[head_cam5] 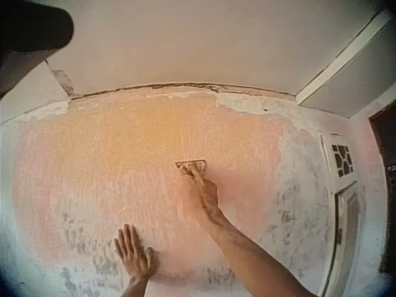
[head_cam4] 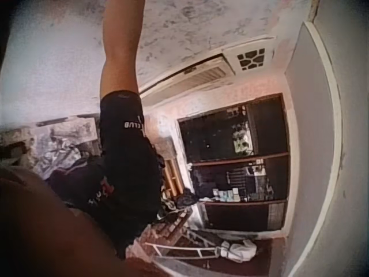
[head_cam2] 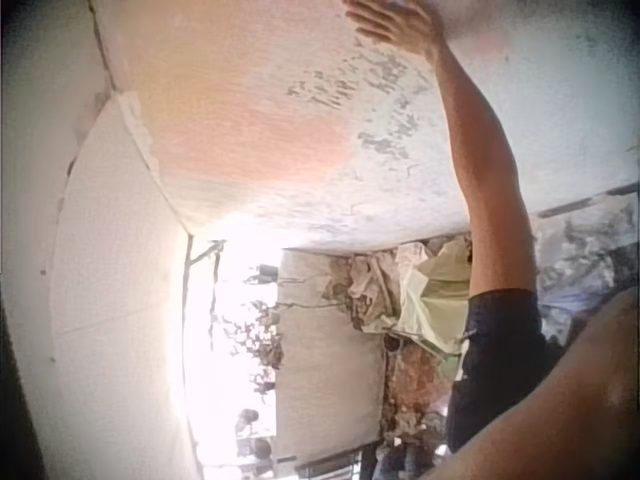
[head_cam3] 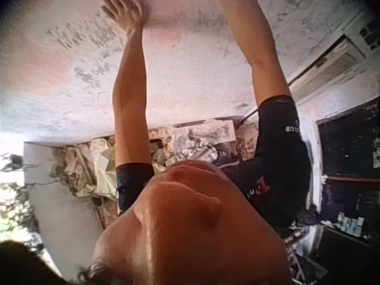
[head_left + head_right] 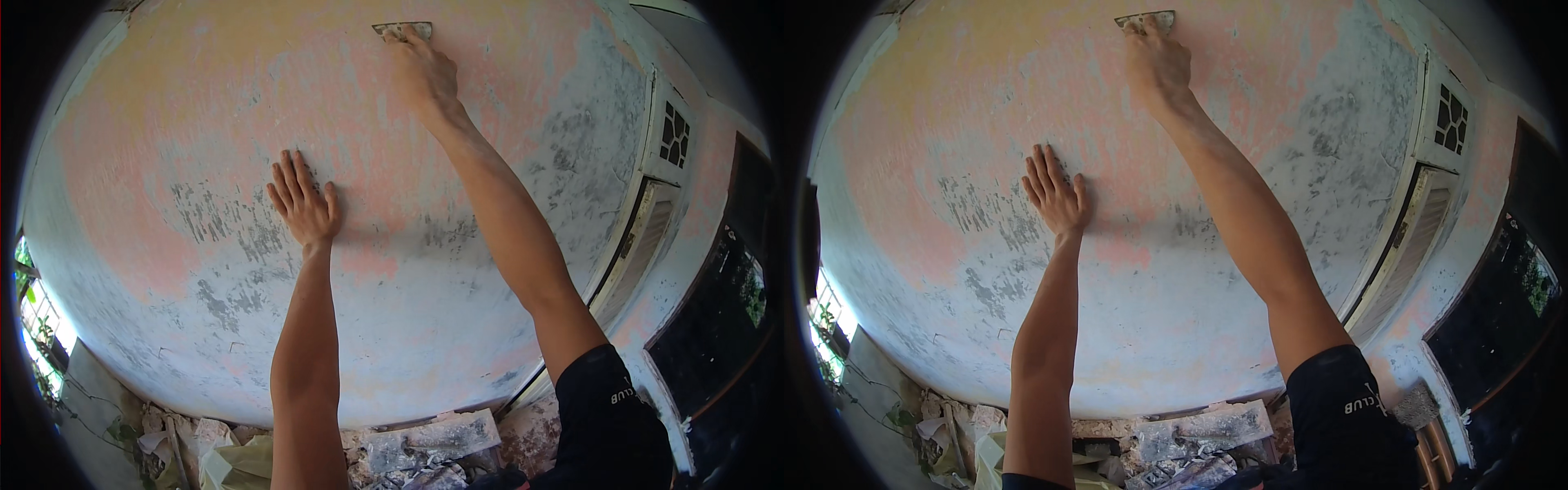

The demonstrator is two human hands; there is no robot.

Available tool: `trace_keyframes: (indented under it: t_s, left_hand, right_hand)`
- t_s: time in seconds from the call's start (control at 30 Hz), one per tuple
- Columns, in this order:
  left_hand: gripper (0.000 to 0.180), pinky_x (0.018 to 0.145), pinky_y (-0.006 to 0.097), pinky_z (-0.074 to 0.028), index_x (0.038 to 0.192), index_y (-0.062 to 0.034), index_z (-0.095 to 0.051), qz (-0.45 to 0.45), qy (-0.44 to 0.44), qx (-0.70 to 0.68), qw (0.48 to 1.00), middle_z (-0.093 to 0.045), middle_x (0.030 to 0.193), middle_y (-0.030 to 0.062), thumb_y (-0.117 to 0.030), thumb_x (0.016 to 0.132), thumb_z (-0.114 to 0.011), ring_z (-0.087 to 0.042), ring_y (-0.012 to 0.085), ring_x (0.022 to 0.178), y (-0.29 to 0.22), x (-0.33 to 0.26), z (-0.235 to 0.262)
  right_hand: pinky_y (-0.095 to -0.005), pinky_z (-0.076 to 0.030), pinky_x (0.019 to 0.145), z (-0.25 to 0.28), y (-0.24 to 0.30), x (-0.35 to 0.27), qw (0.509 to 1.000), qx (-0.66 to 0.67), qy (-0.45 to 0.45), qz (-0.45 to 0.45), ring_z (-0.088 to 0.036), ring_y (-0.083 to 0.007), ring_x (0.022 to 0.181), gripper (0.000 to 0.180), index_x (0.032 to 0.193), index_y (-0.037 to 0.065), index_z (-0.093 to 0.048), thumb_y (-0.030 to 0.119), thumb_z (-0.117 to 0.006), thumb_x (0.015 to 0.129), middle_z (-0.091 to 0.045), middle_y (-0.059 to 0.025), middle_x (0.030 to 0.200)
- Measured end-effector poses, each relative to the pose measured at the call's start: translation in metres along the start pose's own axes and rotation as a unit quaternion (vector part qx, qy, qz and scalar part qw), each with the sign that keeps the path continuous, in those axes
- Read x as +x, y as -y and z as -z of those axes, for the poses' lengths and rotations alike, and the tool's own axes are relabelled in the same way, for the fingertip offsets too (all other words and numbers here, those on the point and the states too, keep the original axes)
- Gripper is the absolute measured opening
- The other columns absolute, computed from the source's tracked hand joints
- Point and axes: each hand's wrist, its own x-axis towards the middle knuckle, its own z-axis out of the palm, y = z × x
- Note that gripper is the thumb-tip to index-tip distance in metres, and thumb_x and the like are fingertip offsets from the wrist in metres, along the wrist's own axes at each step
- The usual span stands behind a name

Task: The person scrapes old paint and plaster from a wall using a putty knife.

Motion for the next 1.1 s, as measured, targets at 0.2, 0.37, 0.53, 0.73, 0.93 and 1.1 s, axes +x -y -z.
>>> trace_keyframes:
  t_s: [0.2,0.37,0.53,0.73,0.93,1.1]
  left_hand:
    - [0.068,0.123,0.049,-0.004,0.157,-0.0146,-0.020,0.003,0.001,0.013,1.000,-0.018,0.164,0.0055,-0.041,0.097,-0.035,-0.011,0.0264,0.152,-0.001,-0.001,0.000]
    - [0.067,0.123,0.049,-0.005,0.157,-0.0144,-0.021,0.007,-0.005,0.009,1.000,-0.020,0.163,0.0057,-0.041,0.096,-0.035,-0.012,0.0270,0.151,0.001,-0.002,0.001]
    - [0.067,0.123,0.049,-0.005,0.157,-0.0142,-0.021,0.007,-0.005,0.008,1.000,-0.020,0.163,0.0057,-0.041,0.096,-0.034,-0.013,0.0273,0.151,-0.002,-0.002,-0.001]
    - [0.068,0.123,0.049,-0.004,0.157,-0.0143,-0.020,0.009,0.000,0.009,1.000,-0.019,0.163,0.0057,-0.042,0.097,-0.034,-0.012,0.0273,0.151,0.000,-0.001,0.000]
    - [0.067,0.123,0.049,-0.004,0.157,-0.0138,-0.021,0.008,-0.007,0.008,1.000,-0.021,0.163,0.0060,-0.045,0.098,-0.030,-0.013,0.0271,0.151,-0.001,-0.001,-0.001]
    - [0.066,0.123,0.048,-0.005,0.156,-0.0136,-0.023,0.008,-0.014,0.006,1.000,-0.023,0.162,0.0061,-0.048,0.100,-0.026,-0.014,0.0270,0.151,-0.001,-0.001,-0.001]
  right_hand:
    - [-0.0409,-0.058,0.069,0.022,-0.020,-0.031,0.976,0.196,-0.094,-0.010,-0.071,-0.0295,0.081,0.039,0.135,0.005,-0.054,0.020,-0.051,0.099,-0.054,-0.0153,0.138]
    - [-0.0312,-0.050,0.047,0.049,-0.032,-0.045,0.779,0.614,0.009,-0.129,-0.063,-0.0211,0.050,0.038,0.124,-0.002,-0.056,0.029,-0.043,0.105,-0.067,-0.0147,0.106]
    - [-0.0334,-0.049,0.045,0.028,-0.046,-0.050,0.685,0.688,0.071,-0.229,-0.062,-0.0211,0.050,0.036,0.117,-0.002,-0.054,0.028,-0.037,0.107,-0.067,-0.0149,0.098]
    - [-0.0341,-0.048,0.042,0.019,-0.041,-0.051,0.746,0.586,0.104,-0.299,-0.059,-0.0199,0.048,0.032,0.132,0.005,-0.045,0.023,-0.039,0.107,-0.065,-0.0164,0.088]
    - [-0.0314,-0.041,0.031,0.023,-0.023,-0.054,0.884,0.390,0.064,-0.249,-0.060,-0.0214,0.049,0.051,0.154,0.012,-0.018,0.015,-0.034,0.106,-0.055,-0.0209,0.101]
    - [-0.0304,-0.040,0.030,0.020,-0.025,-0.051,0.897,0.377,0.063,-0.224,-0.060,-0.0218,0.049,0.051,0.154,0.016,-0.026,0.014,-0.038,0.105,-0.043,-0.0223,0.120]
